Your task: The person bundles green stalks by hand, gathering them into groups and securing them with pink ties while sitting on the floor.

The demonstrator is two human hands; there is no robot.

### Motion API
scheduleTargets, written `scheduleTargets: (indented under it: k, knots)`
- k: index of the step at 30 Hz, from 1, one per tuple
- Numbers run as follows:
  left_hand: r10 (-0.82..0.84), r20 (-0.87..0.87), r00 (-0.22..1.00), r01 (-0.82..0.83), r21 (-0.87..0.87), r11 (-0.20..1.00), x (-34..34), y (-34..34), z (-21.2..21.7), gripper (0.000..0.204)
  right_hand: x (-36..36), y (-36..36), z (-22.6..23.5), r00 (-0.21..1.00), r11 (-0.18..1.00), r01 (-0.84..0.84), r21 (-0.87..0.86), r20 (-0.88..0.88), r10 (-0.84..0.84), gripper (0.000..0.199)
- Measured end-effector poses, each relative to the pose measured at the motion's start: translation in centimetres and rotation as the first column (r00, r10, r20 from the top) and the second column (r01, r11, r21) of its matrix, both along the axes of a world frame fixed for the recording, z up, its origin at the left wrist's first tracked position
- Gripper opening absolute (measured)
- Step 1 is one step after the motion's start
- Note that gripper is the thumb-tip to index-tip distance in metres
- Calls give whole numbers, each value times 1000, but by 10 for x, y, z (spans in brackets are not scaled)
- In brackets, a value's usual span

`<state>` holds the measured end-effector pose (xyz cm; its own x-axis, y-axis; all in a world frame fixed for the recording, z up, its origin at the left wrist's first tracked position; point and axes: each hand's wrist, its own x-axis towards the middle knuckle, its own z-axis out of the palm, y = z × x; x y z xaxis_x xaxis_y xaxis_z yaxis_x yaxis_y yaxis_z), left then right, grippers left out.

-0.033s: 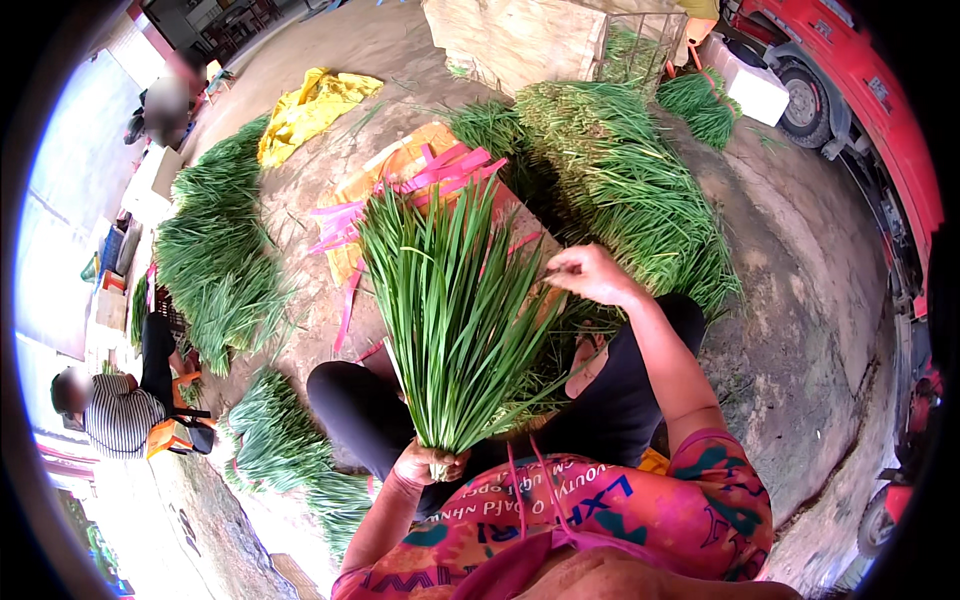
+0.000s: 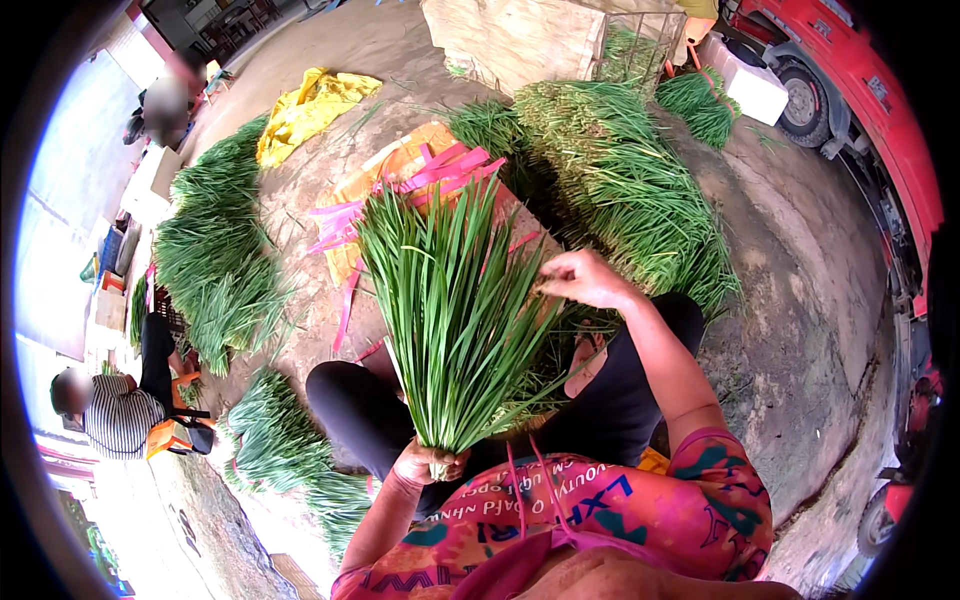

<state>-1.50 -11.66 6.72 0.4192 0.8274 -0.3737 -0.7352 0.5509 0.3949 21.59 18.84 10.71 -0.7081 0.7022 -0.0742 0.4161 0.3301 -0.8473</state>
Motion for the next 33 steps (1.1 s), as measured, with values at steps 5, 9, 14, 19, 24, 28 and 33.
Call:
scheduleTargets:
  k: [5, 9, 14, 19, 24, 28, 33]
  knots:
    - [-9, -34, 999, 9, 3, 1000, 0, -1, -3, 35, -12, -14, 7, 992, 992, -119, -27, 41, 120, 19]
    - [32, 4, 999, -32, -8, 999, 6, 6, 5, 32, -8, -13, -7, 966, 925, -87, -370, -257, -12, 15]
    - [112, -95, 989, -111, 9, 994, 11, 13, 1, 34, -3, -18, 10, 951, 914, -55, -401, -301, -75, 15]
    - [178, -175, 968, -178, 15, 984, 17, 18, 5, 27, -3, -26, 12, 983, 998, 5, -61, -182, -16, 9]
    - [139, -101, 985, -137, 25, 990, 12, 13, 4, 29, 6, 0, 4, 874, 938, 332, -98, -342, -345, 8]
    - [115, -63, 991, -112, 49, 992, 4, 5, 5, 31, 43, 12, 30, 679, 836, -261, -483, -708, -197, 29]
    - [118, -30, 993, -117, 53, 992, -4, 4, -1, 32, 48, -10, -5, 931, 997, -51, -51, 359, 66, 55]
